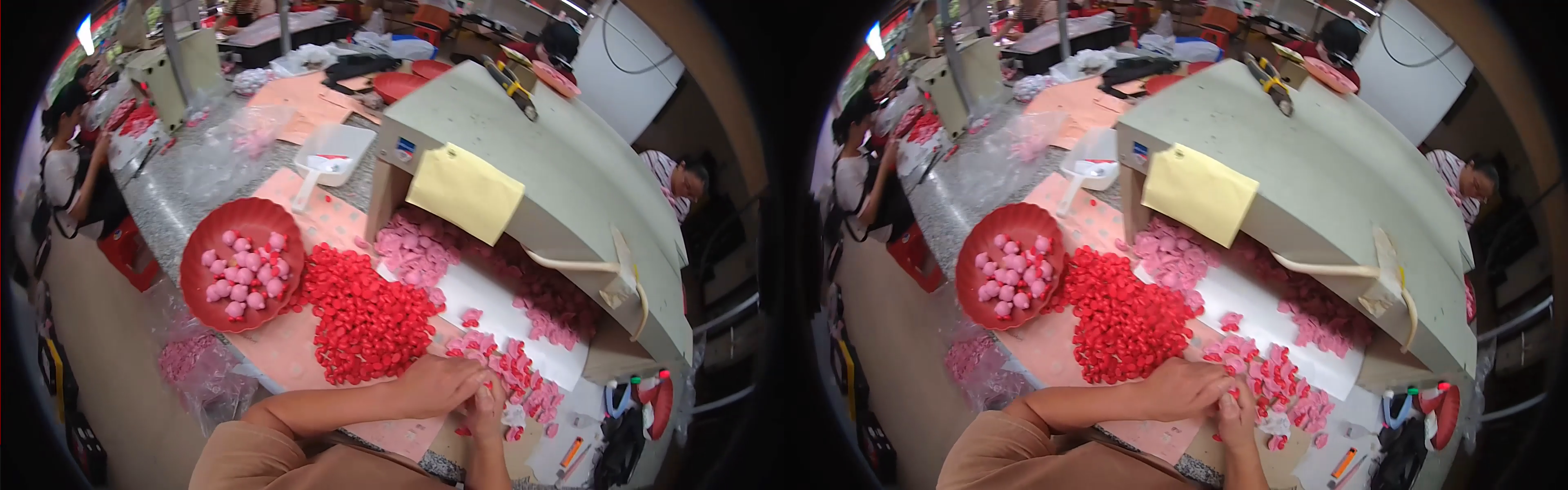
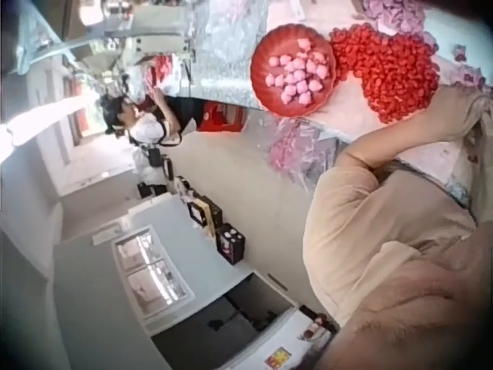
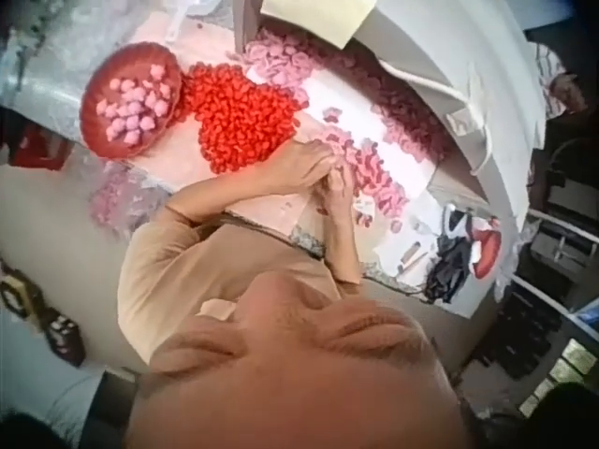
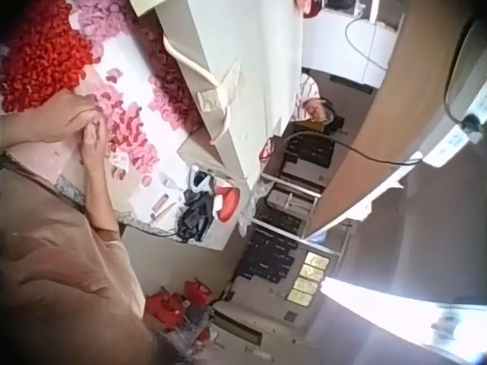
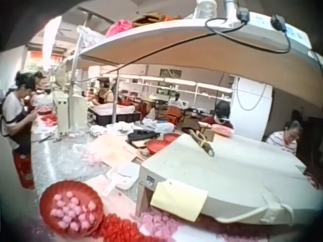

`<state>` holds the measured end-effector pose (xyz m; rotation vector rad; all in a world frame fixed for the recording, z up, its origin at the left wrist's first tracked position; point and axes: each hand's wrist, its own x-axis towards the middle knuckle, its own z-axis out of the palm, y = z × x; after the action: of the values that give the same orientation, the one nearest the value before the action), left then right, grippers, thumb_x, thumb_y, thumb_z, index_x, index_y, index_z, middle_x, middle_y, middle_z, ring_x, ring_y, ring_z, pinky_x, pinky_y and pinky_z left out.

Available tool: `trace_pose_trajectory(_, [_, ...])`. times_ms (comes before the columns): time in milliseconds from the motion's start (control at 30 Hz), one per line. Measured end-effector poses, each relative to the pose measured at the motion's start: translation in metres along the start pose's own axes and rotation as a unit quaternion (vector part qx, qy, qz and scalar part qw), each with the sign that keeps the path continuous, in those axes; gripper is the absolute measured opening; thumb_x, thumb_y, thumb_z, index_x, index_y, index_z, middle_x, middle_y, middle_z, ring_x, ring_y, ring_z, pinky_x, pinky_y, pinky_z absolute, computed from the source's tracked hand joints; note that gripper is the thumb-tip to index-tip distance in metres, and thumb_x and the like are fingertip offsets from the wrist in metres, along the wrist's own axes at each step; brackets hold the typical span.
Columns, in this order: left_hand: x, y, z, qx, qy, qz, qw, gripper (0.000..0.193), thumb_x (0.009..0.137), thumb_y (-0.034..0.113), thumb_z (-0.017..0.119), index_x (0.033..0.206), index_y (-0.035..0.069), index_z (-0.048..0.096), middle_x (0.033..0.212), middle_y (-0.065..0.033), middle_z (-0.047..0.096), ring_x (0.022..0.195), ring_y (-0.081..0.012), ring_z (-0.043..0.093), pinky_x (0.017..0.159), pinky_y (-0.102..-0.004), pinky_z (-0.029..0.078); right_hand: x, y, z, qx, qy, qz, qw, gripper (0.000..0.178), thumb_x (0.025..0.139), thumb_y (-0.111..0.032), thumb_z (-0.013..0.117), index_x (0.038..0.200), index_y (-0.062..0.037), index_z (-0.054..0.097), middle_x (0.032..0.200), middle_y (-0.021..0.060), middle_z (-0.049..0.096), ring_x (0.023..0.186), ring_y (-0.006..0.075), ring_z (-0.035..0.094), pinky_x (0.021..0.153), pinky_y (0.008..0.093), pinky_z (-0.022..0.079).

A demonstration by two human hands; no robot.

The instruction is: Manually assembling small pink plastic components by joining two halves together at a factory workbench.

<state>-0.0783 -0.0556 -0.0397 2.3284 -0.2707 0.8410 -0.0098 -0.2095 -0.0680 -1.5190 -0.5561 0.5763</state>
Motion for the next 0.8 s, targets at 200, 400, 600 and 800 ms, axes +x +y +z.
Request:
trace_pose_trajectory(200, [0.012, -0.011, -0.036, -0.099, -0.090, -0.199, 0.971, 0.018, 0.085, 0.016, 0.053, 0.089, 0.000, 0.058, 0.070, -0.0128, 0.057, 0.060, -0.0296, 0.058, 0.051, -0.0362, 0.045, 0.027, -0.024, 0.016, -0.180, -0.079, -0.107, 0.975, 0.022, 0.091, -0.018, 0.048, 0.101, 0.0010, 0.052, 0.072, 0.0045, 0.055, 0.067, 0.0126, 0.055, 0.061, 0.0251, 0.044])
trace_pose_trajectory(400, [0.016, -0.015, -0.018, -0.103, -0.060, -0.125, 0.985, 0.017, 0.088, 0.017, 0.052, 0.085, 0.002, 0.058, 0.071, -0.0109, 0.059, 0.059, -0.0275, 0.059, 0.051, -0.0365, 0.046, 0.022, -0.033, 0.008, -0.005, -0.121, -0.019, 0.992, 0.025, 0.091, -0.018, 0.048, 0.106, 0.0031, 0.050, 0.074, 0.0052, 0.058, 0.064, 0.0103, 0.059, 0.056, 0.0228, 0.046])
trace_pose_trajectory(600, [0.002, -0.007, -0.019, -0.117, -0.014, -0.103, 0.988, 0.020, 0.088, 0.014, 0.049, 0.073, 0.003, 0.053, 0.060, -0.0113, 0.053, 0.052, -0.0301, 0.055, 0.048, -0.0391, 0.044, 0.007, -0.022, 0.018, 0.076, -0.127, 0.016, 0.989, 0.029, 0.092, -0.021, 0.047, 0.108, 0.0027, 0.050, 0.072, 0.0055, 0.056, 0.059, 0.0105, 0.055, 0.056, 0.0247, 0.048])
trace_pose_trajectory(800, [-0.004, -0.010, -0.012, -0.121, -0.003, -0.120, 0.985, 0.019, 0.088, 0.015, 0.049, 0.081, 0.000, 0.057, 0.067, -0.0140, 0.057, 0.057, -0.0302, 0.058, 0.052, -0.0385, 0.047, 0.003, -0.018, 0.023, 0.285, -0.129, 0.146, 0.939, 0.032, 0.093, -0.026, 0.044, 0.109, 0.0017, 0.047, 0.064, 0.0069, 0.049, 0.050, 0.0114, 0.046, 0.058, 0.0369, 0.056])
